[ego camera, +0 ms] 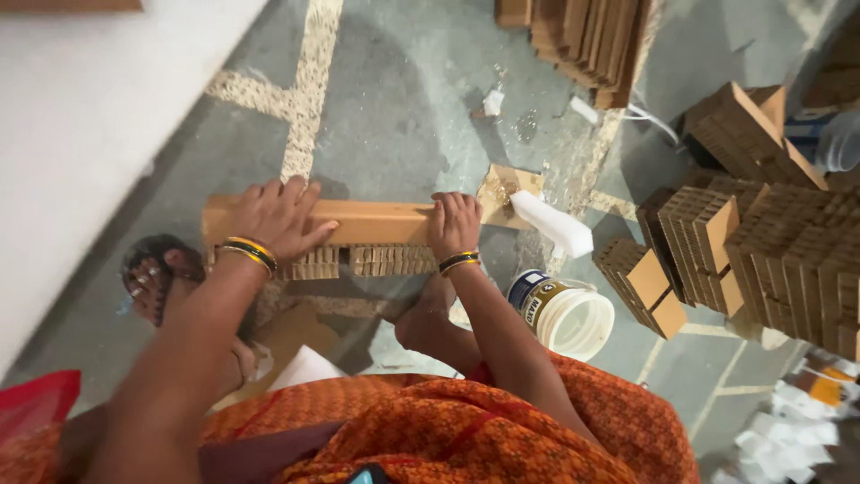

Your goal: The person sits on the floor and folds a flat piece of corrugated cardboard into a box shape. They press the flaps and edges together to secure the structure, then place the finished item on a white surface.

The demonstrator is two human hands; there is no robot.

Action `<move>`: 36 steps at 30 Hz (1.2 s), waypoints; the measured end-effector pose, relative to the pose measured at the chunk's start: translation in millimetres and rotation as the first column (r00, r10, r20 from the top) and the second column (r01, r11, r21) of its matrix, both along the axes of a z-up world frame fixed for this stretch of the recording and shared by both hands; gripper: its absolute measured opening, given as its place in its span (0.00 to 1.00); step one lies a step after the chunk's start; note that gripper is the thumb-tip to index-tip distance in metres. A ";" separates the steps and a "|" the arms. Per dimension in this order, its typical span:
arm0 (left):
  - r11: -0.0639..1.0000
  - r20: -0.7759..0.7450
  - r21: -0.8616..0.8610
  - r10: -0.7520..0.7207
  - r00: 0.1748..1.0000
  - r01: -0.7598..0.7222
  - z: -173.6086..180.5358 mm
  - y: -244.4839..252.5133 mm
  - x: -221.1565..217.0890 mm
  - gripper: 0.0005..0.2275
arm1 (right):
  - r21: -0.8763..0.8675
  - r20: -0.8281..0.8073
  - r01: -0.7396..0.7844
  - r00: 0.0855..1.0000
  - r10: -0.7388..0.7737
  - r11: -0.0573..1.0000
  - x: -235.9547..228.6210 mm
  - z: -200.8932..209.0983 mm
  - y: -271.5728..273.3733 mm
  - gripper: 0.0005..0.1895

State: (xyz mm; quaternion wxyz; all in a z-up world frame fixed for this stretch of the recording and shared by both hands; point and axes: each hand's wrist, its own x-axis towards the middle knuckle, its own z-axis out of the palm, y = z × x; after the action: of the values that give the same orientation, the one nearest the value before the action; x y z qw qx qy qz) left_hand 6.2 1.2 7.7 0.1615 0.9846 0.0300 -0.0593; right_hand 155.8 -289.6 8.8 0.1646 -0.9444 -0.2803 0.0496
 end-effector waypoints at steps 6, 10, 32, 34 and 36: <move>0.990 0.121 -0.139 0.037 0.992 -0.020 -3.9 7.9 -0.3 0.33 | -0.230 0.096 0.013 0.995 0.009 0.973 -7.7 19.6 8.4 0.13; 0.995 0.141 0.047 0.084 0.986 -0.091 -10.9 24.1 -8.9 0.24 | -0.033 0.094 -0.130 0.987 0.132 0.991 4.4 11.2 24.6 0.16; 0.999 0.054 0.000 0.052 0.997 -0.052 5.3 32.8 -2.9 0.23 | -0.091 -0.048 -0.186 0.982 0.183 0.978 5.2 22.4 39.1 0.17; 0.996 0.002 -0.066 0.064 0.998 -0.063 -2.5 30.9 -6.9 0.23 | -0.082 -0.050 -0.176 0.984 0.173 0.981 3.3 19.2 36.4 0.15; 0.995 -0.043 -0.072 0.062 0.997 -0.065 -9.3 30.7 -10.6 0.24 | -0.123 -0.079 -0.160 0.985 0.151 0.979 -1.4 16.2 34.6 0.14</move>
State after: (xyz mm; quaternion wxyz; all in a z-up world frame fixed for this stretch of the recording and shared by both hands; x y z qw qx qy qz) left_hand -4.4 31.9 -1.6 0.1987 0.9752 0.0625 -0.0753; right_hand 154.4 -255.1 24.9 0.1086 -0.9260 -0.3436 0.1129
